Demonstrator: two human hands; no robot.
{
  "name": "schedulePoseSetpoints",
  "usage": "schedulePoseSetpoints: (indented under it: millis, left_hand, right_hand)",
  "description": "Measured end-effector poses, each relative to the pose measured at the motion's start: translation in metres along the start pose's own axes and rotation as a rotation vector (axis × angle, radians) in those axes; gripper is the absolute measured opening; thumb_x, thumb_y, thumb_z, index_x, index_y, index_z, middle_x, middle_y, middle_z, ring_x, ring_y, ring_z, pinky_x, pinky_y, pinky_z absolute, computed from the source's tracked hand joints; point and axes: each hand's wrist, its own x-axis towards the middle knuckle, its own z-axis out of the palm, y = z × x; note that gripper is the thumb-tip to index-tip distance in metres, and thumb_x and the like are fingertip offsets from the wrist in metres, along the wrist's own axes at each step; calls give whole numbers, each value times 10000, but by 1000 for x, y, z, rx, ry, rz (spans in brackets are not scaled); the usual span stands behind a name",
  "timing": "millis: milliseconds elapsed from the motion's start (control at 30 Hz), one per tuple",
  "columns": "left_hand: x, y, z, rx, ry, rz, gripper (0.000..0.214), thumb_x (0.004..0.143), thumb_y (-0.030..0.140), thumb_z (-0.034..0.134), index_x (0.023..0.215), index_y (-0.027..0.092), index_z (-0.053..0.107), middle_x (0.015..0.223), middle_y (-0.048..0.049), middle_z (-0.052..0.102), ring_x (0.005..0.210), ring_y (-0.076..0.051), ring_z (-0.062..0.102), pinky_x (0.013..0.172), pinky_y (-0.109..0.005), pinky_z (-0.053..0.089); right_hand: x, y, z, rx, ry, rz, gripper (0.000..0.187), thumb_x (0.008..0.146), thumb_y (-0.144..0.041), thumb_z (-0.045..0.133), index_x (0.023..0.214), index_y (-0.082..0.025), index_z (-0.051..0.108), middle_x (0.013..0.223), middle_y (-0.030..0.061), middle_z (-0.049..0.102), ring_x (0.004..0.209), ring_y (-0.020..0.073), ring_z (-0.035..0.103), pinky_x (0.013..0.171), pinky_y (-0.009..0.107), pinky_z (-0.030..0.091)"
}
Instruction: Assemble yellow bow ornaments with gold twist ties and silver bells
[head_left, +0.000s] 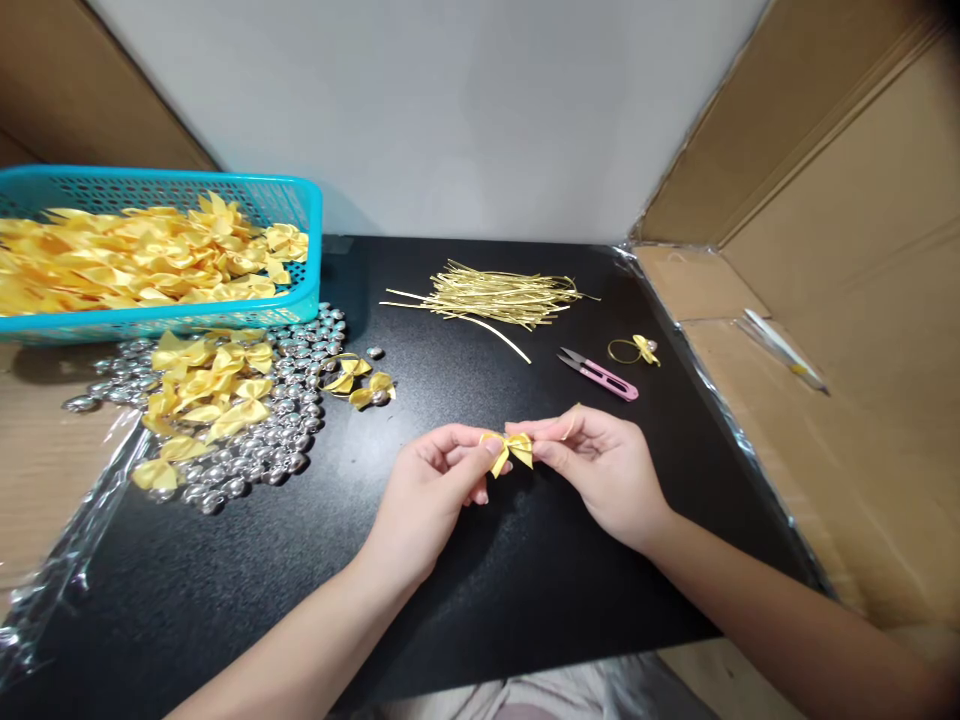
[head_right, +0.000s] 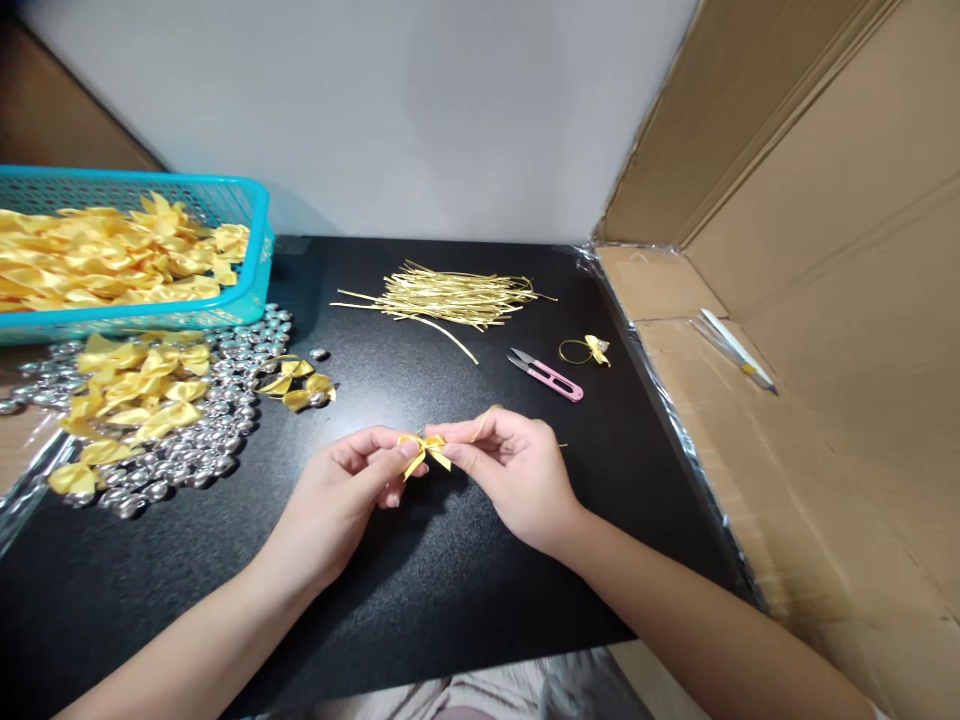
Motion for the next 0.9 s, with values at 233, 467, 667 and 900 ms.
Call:
schedulePoseSetpoints:
  millis: [233, 467, 667, 900]
  left_hand:
    - [-1, -2, -1, -20, -13, -3, 157, 719, 298, 792, 714, 153, 734, 589, 24, 675, 436, -27, 451, 453, -137, 356]
    - [0, -3, -1, -6, -20, 6, 180, 734, 309, 783, 700, 144, 718, 580, 30, 661, 435, -20, 450, 450, -126, 350]
    - [0, -2, -1, 14, -10, 16, 167, 730, 298, 788, 725, 144, 721, 567, 42, 648, 435, -18, 453, 448, -119, 349]
    - [0, -2, -1, 26, -11, 18, 178, 741, 300, 777, 721, 135, 714, 582, 39, 661, 442, -14, 456, 451, -111, 353]
  right_hand:
    - [-2, 2, 0, -59, 8, -79, 96, 775, -239, 757, 733, -204, 678, 880, 55, 799, 851, 219, 767, 772, 346, 640]
    - [-5, 7, -1, -282, 24, -279, 90, 809, -124, 696, 778, -209, 695, 890, 54, 798, 848, 227, 768, 745, 315, 648]
    - [-6, 5, -4, -452, 9, -459, 119, 832, -81, 658, 812, -195, 686, 894, 67, 797, 827, 213, 770, 744, 285, 647]
    - [-5, 5, -6, -426, -39, -446, 109, 840, -89, 657, 813, -192, 677, 892, 69, 797, 863, 214, 765, 763, 286, 647]
